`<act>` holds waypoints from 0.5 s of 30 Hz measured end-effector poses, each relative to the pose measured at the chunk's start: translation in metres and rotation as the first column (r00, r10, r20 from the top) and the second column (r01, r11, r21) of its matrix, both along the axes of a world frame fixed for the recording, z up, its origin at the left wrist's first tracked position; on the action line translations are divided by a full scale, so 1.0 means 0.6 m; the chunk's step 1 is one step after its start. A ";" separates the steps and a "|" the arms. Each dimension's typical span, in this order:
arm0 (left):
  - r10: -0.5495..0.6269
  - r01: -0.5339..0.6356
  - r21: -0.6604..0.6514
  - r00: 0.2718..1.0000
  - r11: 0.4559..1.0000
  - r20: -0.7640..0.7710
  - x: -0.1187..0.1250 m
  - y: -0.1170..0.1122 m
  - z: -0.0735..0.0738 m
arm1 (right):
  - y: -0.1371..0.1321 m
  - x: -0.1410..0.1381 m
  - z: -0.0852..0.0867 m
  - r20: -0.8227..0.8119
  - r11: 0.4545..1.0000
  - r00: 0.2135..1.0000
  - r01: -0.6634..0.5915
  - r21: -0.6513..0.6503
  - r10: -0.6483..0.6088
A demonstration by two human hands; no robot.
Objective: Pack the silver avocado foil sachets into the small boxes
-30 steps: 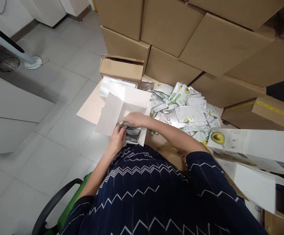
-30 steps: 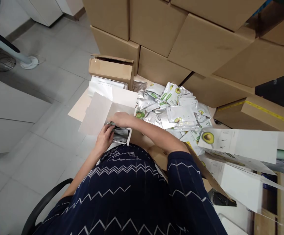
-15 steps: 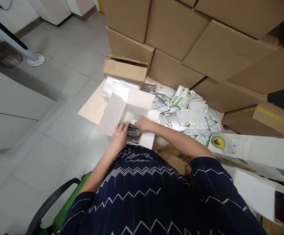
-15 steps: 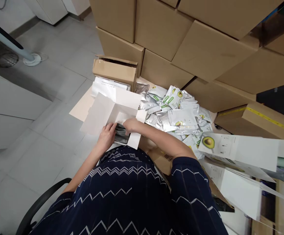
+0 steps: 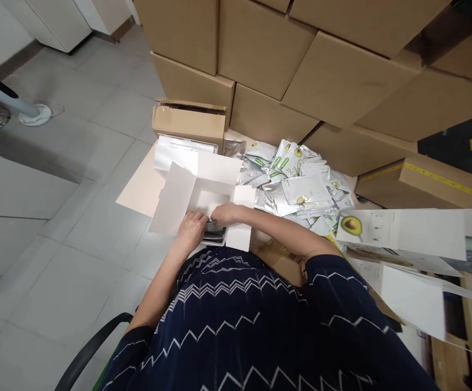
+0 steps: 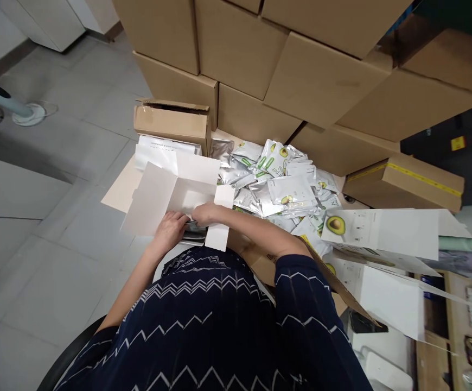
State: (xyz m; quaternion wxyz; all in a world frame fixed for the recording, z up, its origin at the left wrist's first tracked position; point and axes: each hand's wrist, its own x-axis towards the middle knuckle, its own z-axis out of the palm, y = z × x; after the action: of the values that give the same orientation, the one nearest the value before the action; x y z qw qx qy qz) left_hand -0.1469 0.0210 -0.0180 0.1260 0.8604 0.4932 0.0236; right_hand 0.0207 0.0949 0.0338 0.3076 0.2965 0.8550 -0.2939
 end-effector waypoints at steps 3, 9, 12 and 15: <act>-0.029 0.030 -0.025 0.999 0.999 0.031 -0.003 -0.002 0.002 | 0.009 0.010 0.024 -0.205 0.990 0.976 0.042 -0.132 -0.068; -0.009 0.011 -0.057 0.999 0.998 0.047 -0.006 -0.008 -0.001 | 0.091 0.110 0.078 -0.580 0.707 0.488 0.669 -0.230 -0.652; 0.019 -0.015 -0.062 0.998 0.998 0.062 -0.004 -0.011 -0.002 | 0.141 0.204 0.071 -0.548 0.509 0.492 0.850 0.135 -0.676; 0.052 -0.048 -0.088 0.997 0.995 0.051 -0.001 -0.015 -0.003 | 0.151 0.298 0.032 -0.108 0.489 0.603 0.727 0.481 -0.790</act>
State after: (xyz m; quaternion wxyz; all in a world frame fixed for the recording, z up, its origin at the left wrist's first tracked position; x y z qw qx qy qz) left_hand -0.1472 0.0121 -0.0196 0.1756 0.8406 0.5116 0.0280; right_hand 0.1993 0.1857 0.0527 0.1164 0.7269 0.6580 -0.1584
